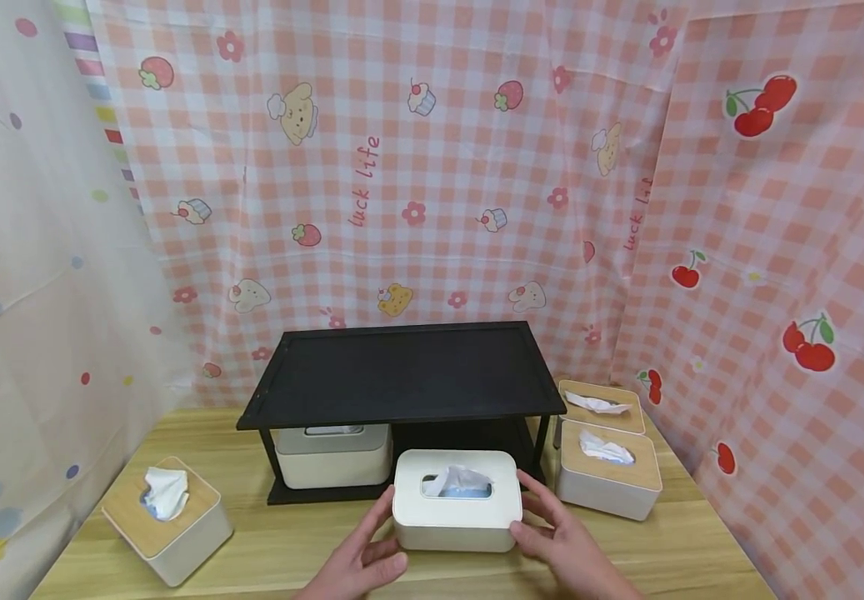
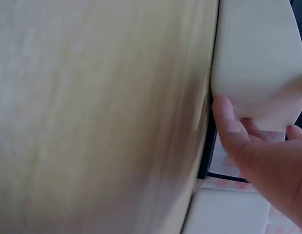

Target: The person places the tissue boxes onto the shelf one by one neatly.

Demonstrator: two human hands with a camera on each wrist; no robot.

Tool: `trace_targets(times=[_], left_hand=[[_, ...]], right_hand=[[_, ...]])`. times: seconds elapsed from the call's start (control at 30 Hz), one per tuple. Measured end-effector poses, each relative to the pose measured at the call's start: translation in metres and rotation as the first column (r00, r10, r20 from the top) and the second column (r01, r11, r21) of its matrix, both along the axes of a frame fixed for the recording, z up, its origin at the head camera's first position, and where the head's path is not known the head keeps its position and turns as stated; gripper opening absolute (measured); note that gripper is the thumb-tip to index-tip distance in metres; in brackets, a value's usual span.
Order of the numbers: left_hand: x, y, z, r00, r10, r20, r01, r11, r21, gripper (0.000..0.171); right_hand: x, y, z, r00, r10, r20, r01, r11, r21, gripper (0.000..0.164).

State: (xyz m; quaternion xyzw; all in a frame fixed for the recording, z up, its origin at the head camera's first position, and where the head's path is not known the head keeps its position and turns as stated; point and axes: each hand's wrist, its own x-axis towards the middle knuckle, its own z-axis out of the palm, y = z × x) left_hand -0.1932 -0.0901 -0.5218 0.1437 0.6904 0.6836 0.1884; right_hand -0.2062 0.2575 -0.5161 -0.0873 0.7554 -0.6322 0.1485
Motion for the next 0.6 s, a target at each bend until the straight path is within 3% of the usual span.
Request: trace_targets(times=[0.13,0.3,0.43,0.6], left_hand=[[0.001,0.0,-0.003,1.0,0.019,-0.023,-0.02,0.999,-0.043,0.098],[0.004,0.0,-0.005,0.998,0.07,0.003,-0.069,0.985,-0.155,0.103],[0.008,-0.001,-0.003,0.994,0.109,0.012,-0.104,0.971,-0.214,0.102],[0.01,0.0,-0.002,0.994,0.105,0.023,-0.098,0.975,-0.198,0.1]], right_hand=[[0.003,-0.003,0.002,0.998,-0.035,-0.054,0.04,0.996,0.085,0.082],[0.007,-0.008,0.007,0.991,-0.068,-0.116,0.088,0.981,0.172,0.078],[0.011,-0.013,0.013,0.978,-0.134,-0.157,0.175,0.943,0.284,0.074],[0.013,-0.018,0.017,0.962,-0.2,-0.184,0.256,0.893,0.37,0.071]])
